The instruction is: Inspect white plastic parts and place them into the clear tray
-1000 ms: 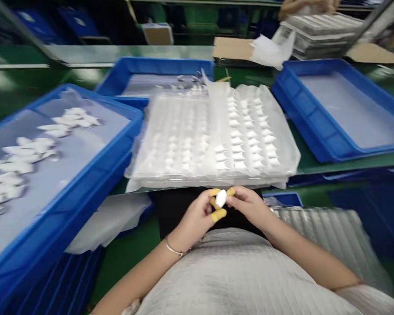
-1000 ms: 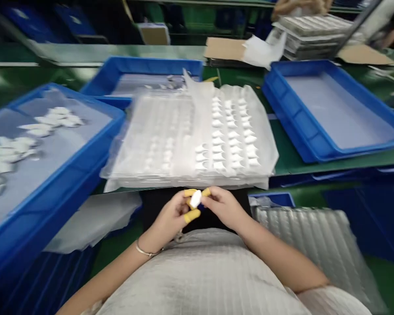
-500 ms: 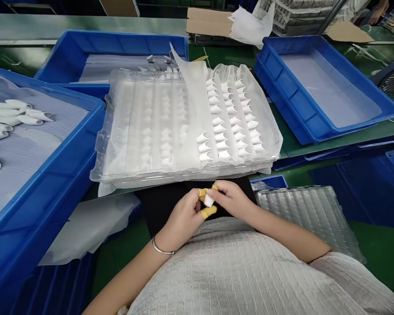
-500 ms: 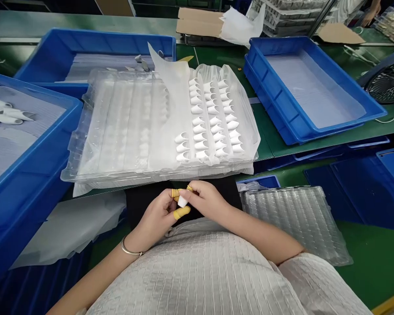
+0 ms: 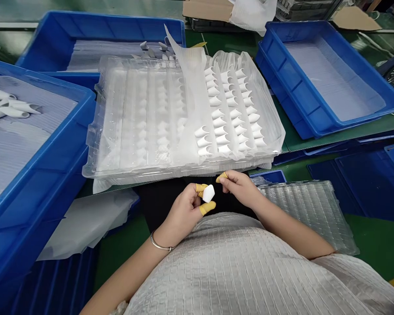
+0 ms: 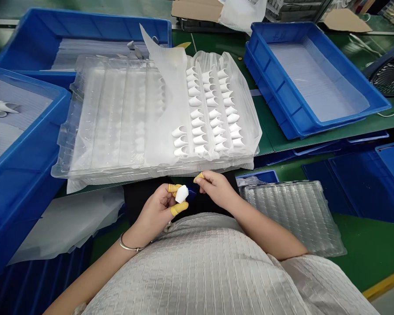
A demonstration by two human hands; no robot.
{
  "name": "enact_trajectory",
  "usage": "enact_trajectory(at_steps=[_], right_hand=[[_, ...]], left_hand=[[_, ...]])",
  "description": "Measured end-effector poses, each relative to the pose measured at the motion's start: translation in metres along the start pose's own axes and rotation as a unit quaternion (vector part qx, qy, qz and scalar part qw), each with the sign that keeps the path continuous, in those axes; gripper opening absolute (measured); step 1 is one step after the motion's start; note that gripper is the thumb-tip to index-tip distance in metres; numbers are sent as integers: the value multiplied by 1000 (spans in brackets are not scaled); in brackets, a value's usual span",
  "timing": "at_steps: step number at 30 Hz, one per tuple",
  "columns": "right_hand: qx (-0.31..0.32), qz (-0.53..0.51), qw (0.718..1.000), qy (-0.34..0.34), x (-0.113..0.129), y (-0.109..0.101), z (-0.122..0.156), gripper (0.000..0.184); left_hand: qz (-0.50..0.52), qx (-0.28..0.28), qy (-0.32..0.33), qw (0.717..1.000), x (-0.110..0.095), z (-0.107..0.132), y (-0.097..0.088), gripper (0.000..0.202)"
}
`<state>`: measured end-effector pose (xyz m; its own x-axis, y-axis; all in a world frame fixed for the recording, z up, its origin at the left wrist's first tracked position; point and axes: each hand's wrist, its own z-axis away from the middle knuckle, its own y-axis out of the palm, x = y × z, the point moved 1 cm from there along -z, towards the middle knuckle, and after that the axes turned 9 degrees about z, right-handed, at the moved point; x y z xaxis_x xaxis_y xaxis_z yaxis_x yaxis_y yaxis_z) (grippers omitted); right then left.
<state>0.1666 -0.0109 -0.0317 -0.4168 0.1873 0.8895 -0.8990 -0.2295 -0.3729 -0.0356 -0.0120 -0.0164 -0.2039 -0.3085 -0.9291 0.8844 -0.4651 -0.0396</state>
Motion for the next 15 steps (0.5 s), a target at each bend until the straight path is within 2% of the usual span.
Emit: enact_trajectory(at_steps=[3, 8, 12, 15], right_hand=[[12, -41, 999, -2, 0, 0, 0, 20], [71, -73, 995, -9, 9, 6, 2, 30], [53, 15, 998, -21, 23, 14, 6, 42], [55, 56, 996, -32, 29, 18, 6, 32]], left_hand=[[-11, 3, 1, 1000, 0, -1, 0, 29], [-74, -4, 17, 997, -2, 0, -2, 26], [-142, -10, 48, 989, -3, -1, -1, 18], [-179, -4, 77, 981, -2, 0, -1, 18]])
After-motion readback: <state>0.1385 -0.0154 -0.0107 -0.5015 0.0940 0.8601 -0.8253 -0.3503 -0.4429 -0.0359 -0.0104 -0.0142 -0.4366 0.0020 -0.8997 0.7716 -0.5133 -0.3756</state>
